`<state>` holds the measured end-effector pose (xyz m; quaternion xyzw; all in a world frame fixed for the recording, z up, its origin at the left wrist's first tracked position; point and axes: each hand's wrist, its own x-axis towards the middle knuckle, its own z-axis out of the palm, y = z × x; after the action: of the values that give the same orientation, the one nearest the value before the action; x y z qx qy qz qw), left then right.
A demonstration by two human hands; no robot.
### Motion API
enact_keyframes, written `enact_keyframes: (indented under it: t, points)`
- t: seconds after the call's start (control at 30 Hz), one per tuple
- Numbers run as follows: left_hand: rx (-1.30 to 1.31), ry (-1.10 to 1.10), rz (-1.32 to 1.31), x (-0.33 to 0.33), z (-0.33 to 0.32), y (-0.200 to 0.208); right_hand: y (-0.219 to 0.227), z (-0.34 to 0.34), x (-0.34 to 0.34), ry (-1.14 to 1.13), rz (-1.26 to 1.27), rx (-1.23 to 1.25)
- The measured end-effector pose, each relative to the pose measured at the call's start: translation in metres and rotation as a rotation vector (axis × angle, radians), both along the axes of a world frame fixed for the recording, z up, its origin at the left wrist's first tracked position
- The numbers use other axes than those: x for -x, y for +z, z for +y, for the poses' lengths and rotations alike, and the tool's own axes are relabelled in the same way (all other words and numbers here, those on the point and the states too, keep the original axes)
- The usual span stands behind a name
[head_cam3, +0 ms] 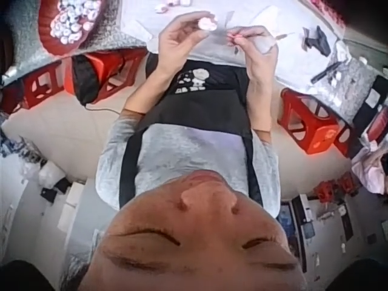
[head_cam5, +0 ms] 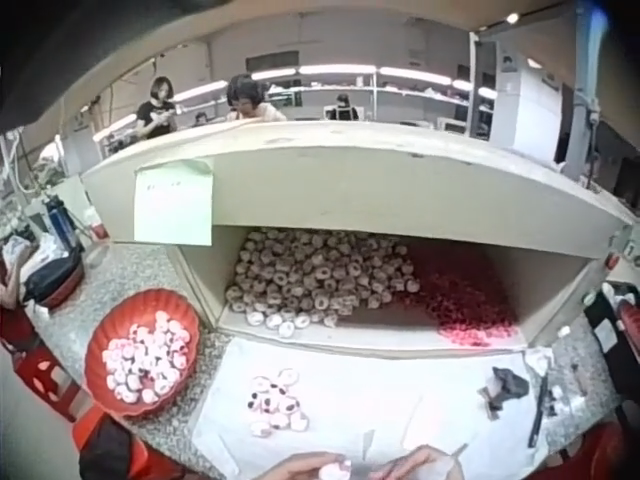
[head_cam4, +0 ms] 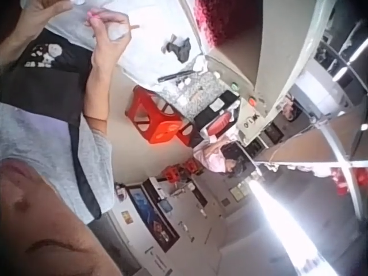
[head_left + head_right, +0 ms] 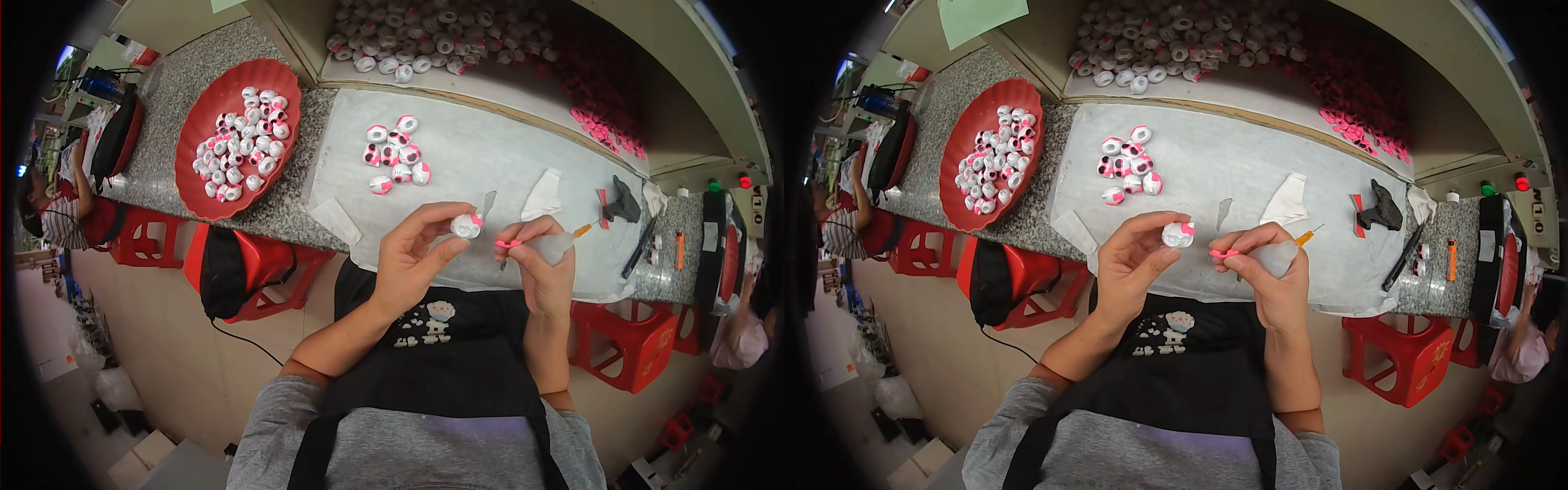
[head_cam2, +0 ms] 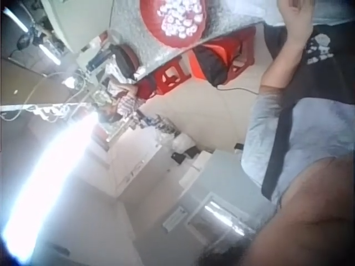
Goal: Apply glue to small plastic toy components and assemble them.
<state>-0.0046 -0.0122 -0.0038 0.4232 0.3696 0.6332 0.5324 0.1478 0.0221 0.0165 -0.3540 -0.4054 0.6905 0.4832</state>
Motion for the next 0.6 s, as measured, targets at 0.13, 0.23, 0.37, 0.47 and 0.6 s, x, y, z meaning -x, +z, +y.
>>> enact_keyframes:
  t: [0.13,0.23,0.37,0.47,0.6]
  points:
    - [0.011,-0.008,0.034,-0.002,-0.001,0.001,-0.005,-0.003,-0.006,0.003,-0.009,-0.023]
    - [0.006,-0.008,0.05,-0.003,-0.001,-0.001,0.003,-0.007,-0.002,0.041,-0.015,-0.019]
    - [-0.031,0.055,0.113,-0.005,0.0,-0.001,0.005,-0.008,0.003,0.072,-0.025,-0.02]
    - [-0.106,0.093,0.317,-0.002,0.001,0.002,0.005,-0.007,0.004,0.07,-0.083,-0.063]
    - [-0.182,0.054,0.476,0.0,0.0,0.007,0.005,-0.006,0.007,0.062,-0.143,-0.066]
